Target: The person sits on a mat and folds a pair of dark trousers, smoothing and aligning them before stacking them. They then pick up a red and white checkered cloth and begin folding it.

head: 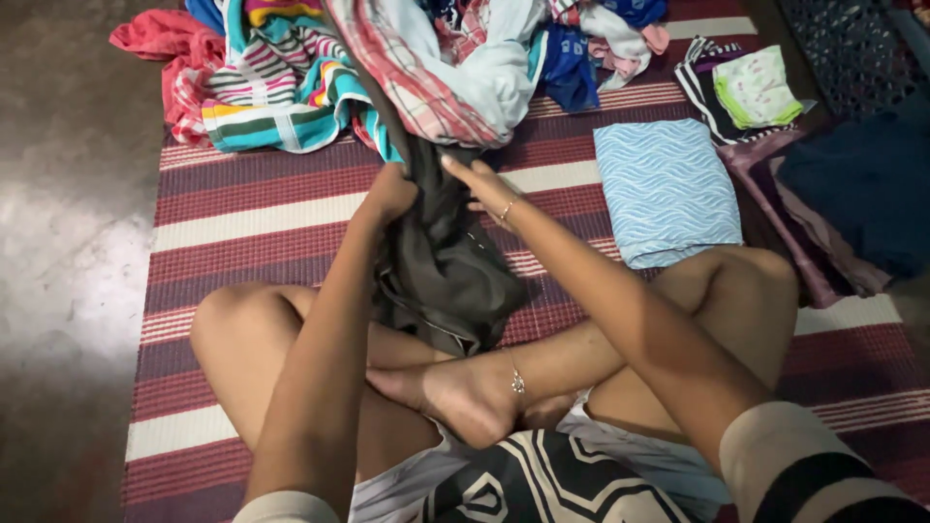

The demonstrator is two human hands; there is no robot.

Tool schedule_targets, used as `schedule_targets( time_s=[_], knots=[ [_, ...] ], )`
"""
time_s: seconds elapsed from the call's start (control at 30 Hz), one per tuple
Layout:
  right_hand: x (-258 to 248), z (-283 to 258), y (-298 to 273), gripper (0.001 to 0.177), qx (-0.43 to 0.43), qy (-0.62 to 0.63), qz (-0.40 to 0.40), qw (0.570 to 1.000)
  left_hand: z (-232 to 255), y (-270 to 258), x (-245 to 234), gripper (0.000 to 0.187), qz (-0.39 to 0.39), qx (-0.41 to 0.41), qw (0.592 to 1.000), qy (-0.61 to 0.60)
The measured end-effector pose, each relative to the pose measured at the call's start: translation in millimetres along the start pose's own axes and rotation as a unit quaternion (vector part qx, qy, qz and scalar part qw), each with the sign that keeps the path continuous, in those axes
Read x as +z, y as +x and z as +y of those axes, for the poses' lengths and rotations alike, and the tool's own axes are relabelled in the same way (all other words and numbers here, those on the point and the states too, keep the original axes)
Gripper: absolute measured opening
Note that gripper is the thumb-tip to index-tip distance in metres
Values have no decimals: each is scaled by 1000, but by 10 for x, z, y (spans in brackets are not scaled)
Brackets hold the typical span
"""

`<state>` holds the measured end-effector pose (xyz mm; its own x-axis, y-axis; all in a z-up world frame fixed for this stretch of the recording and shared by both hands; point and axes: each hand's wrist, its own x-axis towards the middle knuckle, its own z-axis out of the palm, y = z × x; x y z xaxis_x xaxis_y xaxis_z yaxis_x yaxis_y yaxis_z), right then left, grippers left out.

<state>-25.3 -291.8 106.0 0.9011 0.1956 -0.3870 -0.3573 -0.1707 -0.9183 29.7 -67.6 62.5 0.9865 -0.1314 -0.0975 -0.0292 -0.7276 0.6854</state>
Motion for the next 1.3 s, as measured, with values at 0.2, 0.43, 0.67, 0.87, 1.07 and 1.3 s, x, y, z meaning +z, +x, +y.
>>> schedule_targets(
  time_s=[0.2,0.43,0.67,0.87,1.07,1.3],
  knots=[
    [273,-147,-57,105,88,58,151,983,194,-275,-17,53,-233,116,944,-201],
    [188,524,462,51,28,138,241,960,138,-261,74,56,-336,81,926,151],
    [29,667,123,36,-66,-36,107,991,366,-566,-274,68,-262,-189,897,-300],
    [191,259,-401,43,-229,-117,-141,956,355,-340,-367,107,81,-150,976,-135],
    [391,-71,-799,40,-146,-283,-256,913,130,104,-283,115,183,3,966,-182],
    [126,-240,-850,50,-159,-276,-271,908,-663,504,49,47,-156,117,977,86]
  ],
)
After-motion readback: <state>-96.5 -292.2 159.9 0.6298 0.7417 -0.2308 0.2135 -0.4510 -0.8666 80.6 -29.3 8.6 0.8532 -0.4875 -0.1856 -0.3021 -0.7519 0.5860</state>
